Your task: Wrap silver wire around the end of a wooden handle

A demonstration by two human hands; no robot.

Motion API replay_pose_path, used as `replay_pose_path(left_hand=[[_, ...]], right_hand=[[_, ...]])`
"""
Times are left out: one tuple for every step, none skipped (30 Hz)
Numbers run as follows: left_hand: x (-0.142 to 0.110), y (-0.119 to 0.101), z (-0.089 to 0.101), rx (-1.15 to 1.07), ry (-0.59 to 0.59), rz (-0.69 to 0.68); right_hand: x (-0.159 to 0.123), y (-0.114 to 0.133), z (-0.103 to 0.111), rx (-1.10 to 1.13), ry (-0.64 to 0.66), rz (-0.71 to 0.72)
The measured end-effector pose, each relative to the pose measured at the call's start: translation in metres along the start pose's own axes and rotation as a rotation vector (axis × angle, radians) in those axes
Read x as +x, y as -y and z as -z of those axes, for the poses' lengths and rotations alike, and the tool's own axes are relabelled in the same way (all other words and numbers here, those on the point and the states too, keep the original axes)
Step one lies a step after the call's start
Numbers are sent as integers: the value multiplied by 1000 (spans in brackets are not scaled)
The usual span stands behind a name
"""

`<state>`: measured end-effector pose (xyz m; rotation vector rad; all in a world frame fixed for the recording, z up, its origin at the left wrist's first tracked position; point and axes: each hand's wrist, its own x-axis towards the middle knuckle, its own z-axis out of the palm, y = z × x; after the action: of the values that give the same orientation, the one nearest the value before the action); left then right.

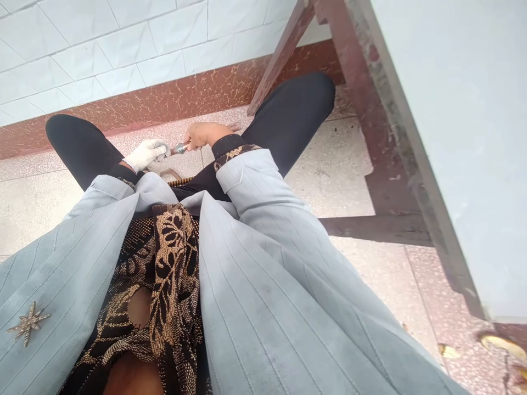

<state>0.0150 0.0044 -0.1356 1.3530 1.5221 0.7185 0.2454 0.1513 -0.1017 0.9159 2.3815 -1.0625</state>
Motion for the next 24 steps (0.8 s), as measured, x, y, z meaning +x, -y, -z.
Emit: replay_pose_path(left_hand=[[1, 1, 1, 21, -23, -7], [1, 1, 2, 40, -42, -10], [1, 1, 2, 58, -54, -10], [1, 1, 3, 72, -61, -8], [1, 1, 4, 80, -66, -4], [0, 0, 4, 83, -68, 2], [-1, -2, 4, 81, -70, 9], [-2, -3, 4, 75, -75, 18], [-2, -5, 4, 65, -82, 27], [-2, -7, 4, 51, -89, 32], [-3, -8, 3, 32, -91, 35], [-3, -9, 2, 7, -91, 34], [-4, -10, 2, -25, -93, 30], [-4, -10, 1, -58, -89, 25], [-5, -11, 0, -90, -77, 20], [-6, -12, -1, -114, -57, 20], [-7, -12, -2, -129, -32, 26], [-8, -13, -3, -131, 0, 37], [-9, -14, -4, -122, 36, 54], [-9, -15, -4, -108, 63, 70], [-10, -16, -5, -93, 76, 81], [-10, -16, -5, -78, 79, 85], [-10, -17, -5, -66, 75, 81], [-10, -17, -5, -55, 69, 71]], right_hand=[[-1, 1, -1, -5, 40, -37], [-2, 2, -3, -4, 67, -77], [-4, 4, -4, 1, 86, -108], [-5, 5, -4, 10, 111, -114], [-6, 6, -4, 22, 135, -102], [-7, 7, -4, 35, 161, -83], [-8, 8, -3, 50, 188, -59], [-9, 8, -2, 65, 214, -32], [-11, 9, -1, 79, 235, -6], [-13, 9, 1, 98, 252, 20], [-16, 11, 2, 130, 254, 50], [-20, 12, 4, 173, 241, 85], [-23, 15, 5, 221, 215, 121], [-26, 17, 6, 275, 166, 157], [-29, 20, 7, 331, 89, 185], [-31, 24, 7, 377, -19, 196], [-32, 26, 7, 390, -141, 173], [-31, 29, 7, 371, -255, 119], [-30, 30, 7, 330, -347, 48], [-29, 31, 6, 272, -398, -24], [-27, 30, 6, 206, -404, -85], [-25, 29, 5, 151, -375, -128], [-23, 28, 4, 118, -331, -151], [-21, 26, 3, 98, -278, -160]])
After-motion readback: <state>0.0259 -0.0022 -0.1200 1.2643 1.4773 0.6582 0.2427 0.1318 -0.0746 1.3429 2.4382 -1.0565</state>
